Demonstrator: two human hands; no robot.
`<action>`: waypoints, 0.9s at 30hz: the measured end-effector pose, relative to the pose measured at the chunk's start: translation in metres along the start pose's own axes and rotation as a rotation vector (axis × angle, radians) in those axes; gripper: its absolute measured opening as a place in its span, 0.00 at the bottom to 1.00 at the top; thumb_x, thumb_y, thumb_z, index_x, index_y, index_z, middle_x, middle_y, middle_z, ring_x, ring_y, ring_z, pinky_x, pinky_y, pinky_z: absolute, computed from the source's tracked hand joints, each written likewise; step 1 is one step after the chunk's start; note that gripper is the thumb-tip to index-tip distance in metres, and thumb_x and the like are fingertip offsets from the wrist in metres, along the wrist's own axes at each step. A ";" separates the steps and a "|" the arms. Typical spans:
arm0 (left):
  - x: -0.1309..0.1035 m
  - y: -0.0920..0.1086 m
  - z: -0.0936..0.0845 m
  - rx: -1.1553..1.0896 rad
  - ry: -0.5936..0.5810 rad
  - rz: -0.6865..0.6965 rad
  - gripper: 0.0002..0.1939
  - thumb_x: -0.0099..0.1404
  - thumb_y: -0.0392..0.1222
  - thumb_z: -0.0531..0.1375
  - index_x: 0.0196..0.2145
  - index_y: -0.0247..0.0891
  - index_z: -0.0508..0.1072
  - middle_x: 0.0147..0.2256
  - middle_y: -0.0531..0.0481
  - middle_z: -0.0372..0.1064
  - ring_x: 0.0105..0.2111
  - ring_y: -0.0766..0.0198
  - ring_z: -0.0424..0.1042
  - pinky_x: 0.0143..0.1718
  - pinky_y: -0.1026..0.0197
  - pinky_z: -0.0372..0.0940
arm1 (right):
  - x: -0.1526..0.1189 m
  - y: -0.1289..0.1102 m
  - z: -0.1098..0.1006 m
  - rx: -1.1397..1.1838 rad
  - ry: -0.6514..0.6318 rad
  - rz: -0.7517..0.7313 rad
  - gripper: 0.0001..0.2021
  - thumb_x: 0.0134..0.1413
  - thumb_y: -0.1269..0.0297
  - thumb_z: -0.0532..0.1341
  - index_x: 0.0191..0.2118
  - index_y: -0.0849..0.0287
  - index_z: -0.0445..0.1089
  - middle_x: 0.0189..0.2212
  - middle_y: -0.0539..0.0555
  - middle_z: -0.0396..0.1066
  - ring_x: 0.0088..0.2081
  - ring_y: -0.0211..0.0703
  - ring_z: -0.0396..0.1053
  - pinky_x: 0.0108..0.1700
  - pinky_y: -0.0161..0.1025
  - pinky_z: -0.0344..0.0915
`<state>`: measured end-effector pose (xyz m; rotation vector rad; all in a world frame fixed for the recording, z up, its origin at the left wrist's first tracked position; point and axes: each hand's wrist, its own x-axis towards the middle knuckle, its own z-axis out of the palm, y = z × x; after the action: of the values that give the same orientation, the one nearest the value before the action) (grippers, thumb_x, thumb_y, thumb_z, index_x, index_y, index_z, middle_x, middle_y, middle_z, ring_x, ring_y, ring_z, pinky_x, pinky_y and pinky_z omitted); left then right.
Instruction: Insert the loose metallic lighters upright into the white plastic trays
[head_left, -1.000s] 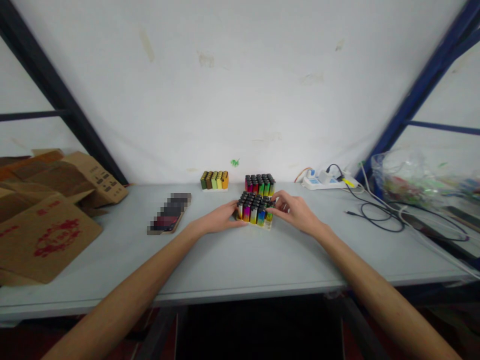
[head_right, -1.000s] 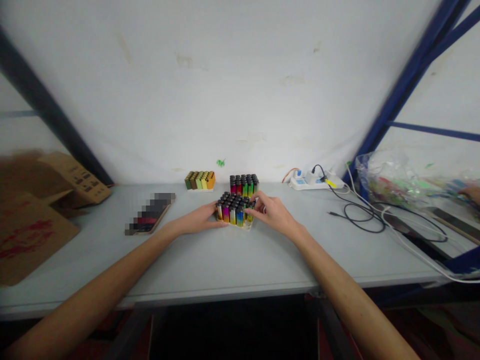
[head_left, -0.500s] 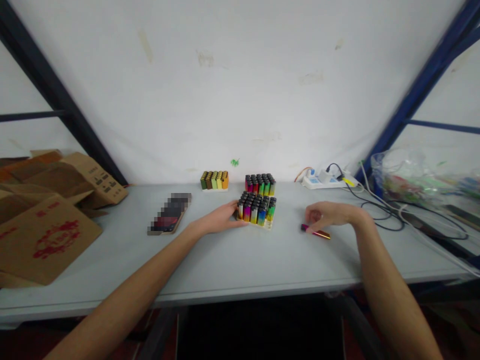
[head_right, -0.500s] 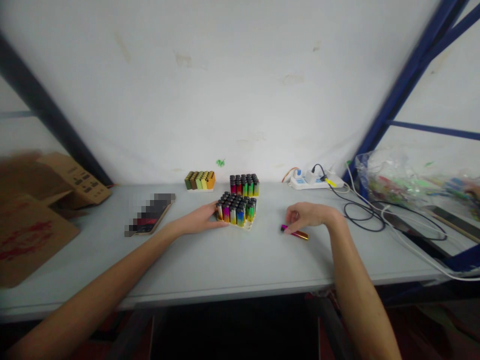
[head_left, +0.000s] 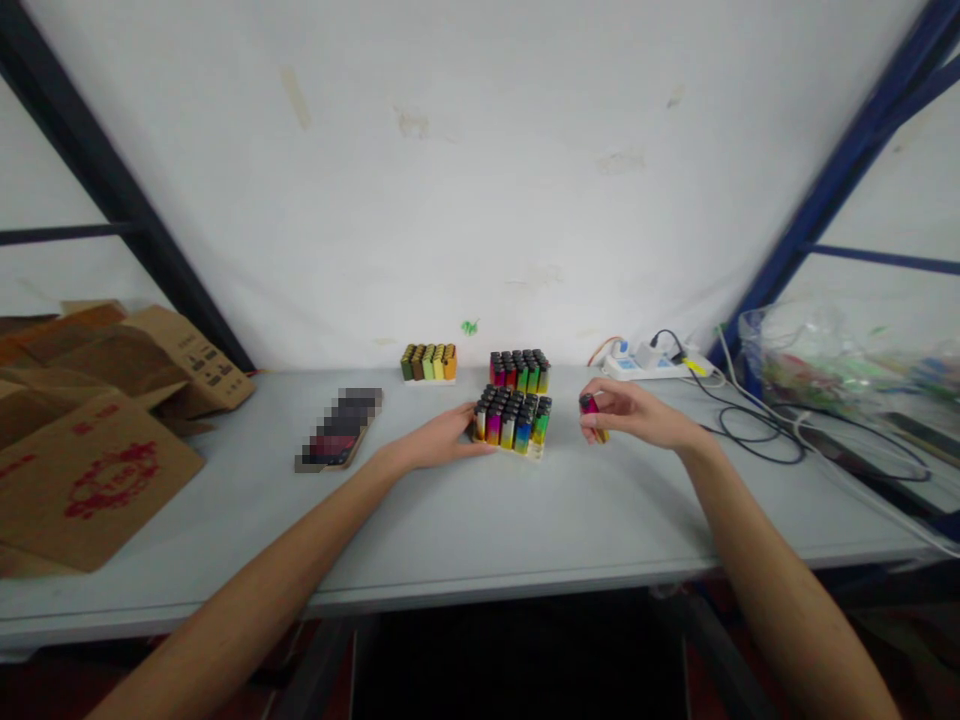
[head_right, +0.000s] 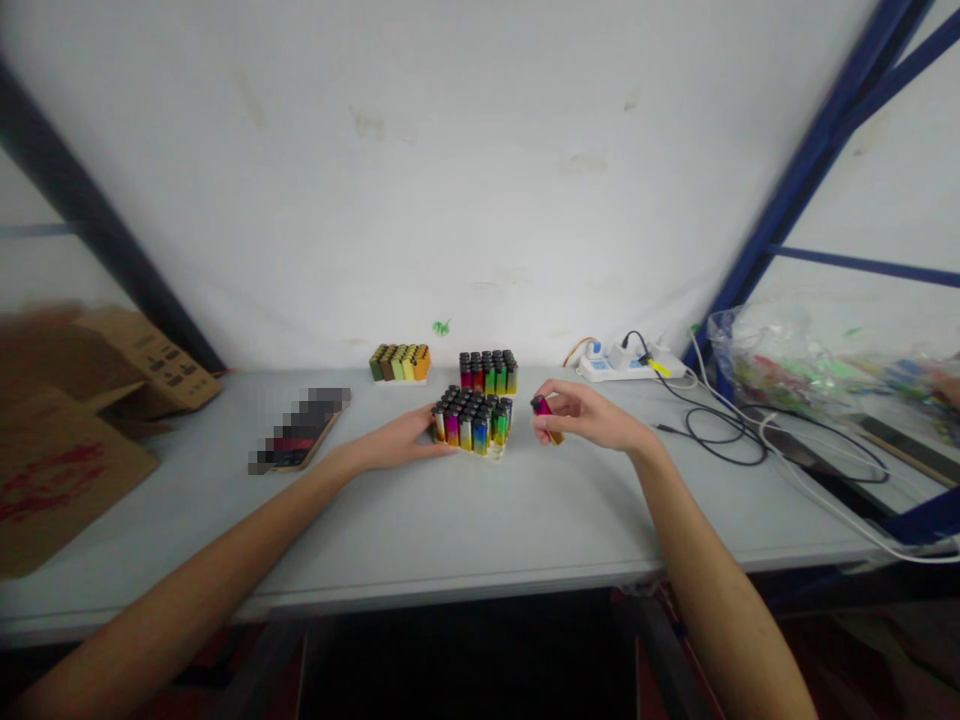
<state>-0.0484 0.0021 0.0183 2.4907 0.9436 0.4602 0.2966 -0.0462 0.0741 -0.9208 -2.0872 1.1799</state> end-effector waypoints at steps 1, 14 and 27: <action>0.000 0.000 0.000 0.001 0.000 -0.003 0.29 0.67 0.59 0.62 0.57 0.36 0.71 0.61 0.40 0.67 0.59 0.46 0.68 0.65 0.49 0.60 | 0.001 -0.003 0.005 0.039 0.000 -0.028 0.16 0.62 0.51 0.65 0.43 0.56 0.63 0.29 0.51 0.73 0.30 0.41 0.71 0.35 0.40 0.68; 0.001 -0.001 0.002 0.005 0.010 0.022 0.28 0.68 0.57 0.62 0.58 0.38 0.71 0.62 0.41 0.67 0.59 0.48 0.68 0.65 0.50 0.59 | 0.038 0.012 0.060 -0.283 0.472 -0.023 0.25 0.65 0.41 0.55 0.26 0.56 0.59 0.21 0.45 0.53 0.25 0.35 0.52 0.27 0.36 0.49; 0.001 -0.001 0.001 0.018 0.003 0.005 0.27 0.68 0.58 0.62 0.56 0.36 0.72 0.60 0.39 0.68 0.58 0.48 0.69 0.65 0.51 0.60 | 0.038 0.012 0.059 -0.469 0.648 0.051 0.19 0.56 0.51 0.53 0.20 0.55 0.52 0.17 0.46 0.51 0.23 0.36 0.52 0.28 0.37 0.46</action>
<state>-0.0478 0.0028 0.0171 2.5090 0.9471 0.4588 0.2328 -0.0411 0.0418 -1.3540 -1.8087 0.3170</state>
